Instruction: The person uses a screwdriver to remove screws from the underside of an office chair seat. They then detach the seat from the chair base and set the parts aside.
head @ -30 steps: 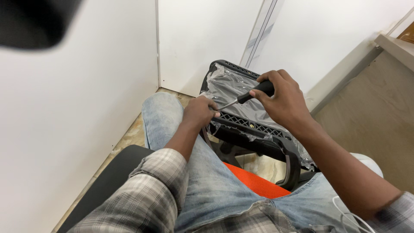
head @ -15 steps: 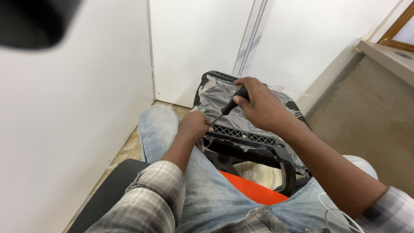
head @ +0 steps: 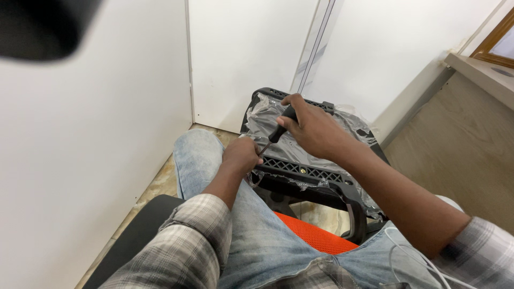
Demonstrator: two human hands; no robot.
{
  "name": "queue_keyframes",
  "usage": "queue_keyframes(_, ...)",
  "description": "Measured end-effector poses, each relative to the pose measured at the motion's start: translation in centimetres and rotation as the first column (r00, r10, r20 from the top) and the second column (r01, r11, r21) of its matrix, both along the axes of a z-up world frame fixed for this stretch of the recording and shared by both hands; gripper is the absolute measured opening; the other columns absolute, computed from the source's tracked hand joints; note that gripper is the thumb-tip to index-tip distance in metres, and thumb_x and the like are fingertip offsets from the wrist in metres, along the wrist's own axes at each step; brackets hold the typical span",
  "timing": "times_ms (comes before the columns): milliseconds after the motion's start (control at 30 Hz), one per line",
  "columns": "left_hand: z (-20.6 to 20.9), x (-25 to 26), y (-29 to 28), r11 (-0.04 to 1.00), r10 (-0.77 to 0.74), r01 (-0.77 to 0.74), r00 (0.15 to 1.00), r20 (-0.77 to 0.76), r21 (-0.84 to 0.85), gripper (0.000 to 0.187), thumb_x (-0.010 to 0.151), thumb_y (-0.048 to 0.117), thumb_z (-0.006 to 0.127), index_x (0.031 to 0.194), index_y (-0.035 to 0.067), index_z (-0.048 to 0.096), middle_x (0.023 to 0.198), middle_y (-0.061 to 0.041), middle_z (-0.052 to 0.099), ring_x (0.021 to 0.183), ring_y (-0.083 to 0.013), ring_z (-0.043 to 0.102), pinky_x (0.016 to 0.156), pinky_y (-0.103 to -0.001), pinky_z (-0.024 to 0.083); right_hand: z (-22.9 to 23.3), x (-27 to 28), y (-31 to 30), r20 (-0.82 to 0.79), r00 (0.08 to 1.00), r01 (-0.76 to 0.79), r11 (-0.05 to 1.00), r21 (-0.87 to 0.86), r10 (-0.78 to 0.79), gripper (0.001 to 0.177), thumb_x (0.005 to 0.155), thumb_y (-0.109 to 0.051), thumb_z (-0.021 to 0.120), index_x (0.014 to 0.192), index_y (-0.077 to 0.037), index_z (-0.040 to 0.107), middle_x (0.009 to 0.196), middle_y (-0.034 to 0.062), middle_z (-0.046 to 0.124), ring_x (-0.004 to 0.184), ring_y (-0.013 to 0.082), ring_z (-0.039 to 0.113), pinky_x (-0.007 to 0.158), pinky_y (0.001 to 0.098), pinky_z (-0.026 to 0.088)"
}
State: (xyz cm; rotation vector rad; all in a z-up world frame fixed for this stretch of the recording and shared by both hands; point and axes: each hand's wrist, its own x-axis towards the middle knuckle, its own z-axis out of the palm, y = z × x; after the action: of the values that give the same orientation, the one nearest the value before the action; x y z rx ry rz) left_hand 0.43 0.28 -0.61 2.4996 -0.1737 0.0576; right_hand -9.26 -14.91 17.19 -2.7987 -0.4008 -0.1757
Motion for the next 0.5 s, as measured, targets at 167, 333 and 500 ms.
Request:
queue_keyframes(167, 0.4, -0.2, -0.2, 1.000, -0.005, 0.005, 1.000, 0.000, -0.013, 0.027, 0.073, 0.031, 0.088, 0.098, 0.021, 0.083, 0.099, -0.007, 0.078, 0.098, -0.0277, 0.073, 0.085, -0.041, 0.056, -0.1, 2.5, -0.7, 0.132, 0.988, -0.082, 0.996, -0.025, 0.085, 0.047, 0.099, -0.034, 0.056, 0.138, -0.009, 0.049, 0.128, 0.0151, 0.065, 0.116, 0.0345, 0.063, 0.093, 0.0522, 0.047)
queue_keyframes(333, 0.6, -0.4, -0.2, 1.000, 0.011, -0.011, 1.000, 0.011, -0.010, 0.030, 0.070, 0.034, 0.090, 0.096, 0.020, 0.083, 0.099, -0.007, 0.078, 0.098, -0.0280, 0.073, 0.086, -0.041, 0.056, -0.4, 2.6, -0.6, 0.194, 0.977, -0.087, 0.996, 0.006, 0.085, 0.044, 0.095, -0.027, 0.062, 0.134, -0.009, 0.053, 0.126, 0.0130, 0.066, 0.114, 0.0319, 0.065, 0.094, 0.0498, 0.048)
queue_keyframes(500, 0.5, -0.4, -0.3, 1.000, 0.010, -0.010, 1.000, 0.009, -0.001, 0.027, 0.074, 0.032, 0.089, 0.095, 0.016, 0.083, 0.099, -0.009, 0.078, 0.099, -0.0280, 0.073, 0.087, -0.042, 0.055, -0.2, 1.9, -0.4, 0.168, 0.985, -0.023, 0.998, -0.056, 0.032, 0.042, 0.098, -0.035, 0.062, 0.125, -0.005, 0.054, 0.115, 0.0166, 0.069, 0.106, 0.0345, 0.068, 0.089, 0.0507, 0.051)
